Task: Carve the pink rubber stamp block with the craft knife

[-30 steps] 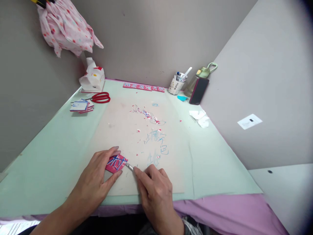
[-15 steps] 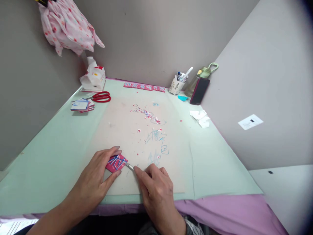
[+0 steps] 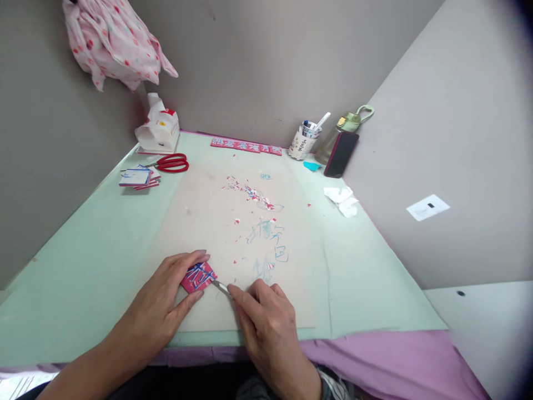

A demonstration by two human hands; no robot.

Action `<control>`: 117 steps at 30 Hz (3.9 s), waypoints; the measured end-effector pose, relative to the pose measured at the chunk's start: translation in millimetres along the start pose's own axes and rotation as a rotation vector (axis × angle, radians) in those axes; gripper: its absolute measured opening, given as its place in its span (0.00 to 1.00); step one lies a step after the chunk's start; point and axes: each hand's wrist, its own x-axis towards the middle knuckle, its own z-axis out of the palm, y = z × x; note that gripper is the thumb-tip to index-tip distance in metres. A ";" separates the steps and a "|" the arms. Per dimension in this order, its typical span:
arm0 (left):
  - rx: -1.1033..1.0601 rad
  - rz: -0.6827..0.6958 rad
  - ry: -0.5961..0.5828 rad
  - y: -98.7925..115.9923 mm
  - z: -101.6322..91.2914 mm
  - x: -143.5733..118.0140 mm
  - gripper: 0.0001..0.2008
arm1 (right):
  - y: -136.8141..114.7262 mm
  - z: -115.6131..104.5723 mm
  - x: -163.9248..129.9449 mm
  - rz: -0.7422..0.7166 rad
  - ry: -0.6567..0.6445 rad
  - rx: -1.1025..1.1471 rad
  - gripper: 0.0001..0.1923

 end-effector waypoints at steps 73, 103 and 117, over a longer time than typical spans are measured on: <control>0.000 -0.116 0.032 26.6 -8.1 18.0 0.23 | 8.8 -4.4 -1.2 0.138 0.127 0.319 0.12; 0.011 -0.077 -0.165 17.9 -13.4 27.8 0.21 | 7.8 -5.5 -3.1 0.208 0.208 0.407 0.11; -0.017 -0.093 -0.142 13.8 -12.0 28.4 0.19 | 9.0 -6.2 -3.1 0.190 0.235 0.428 0.10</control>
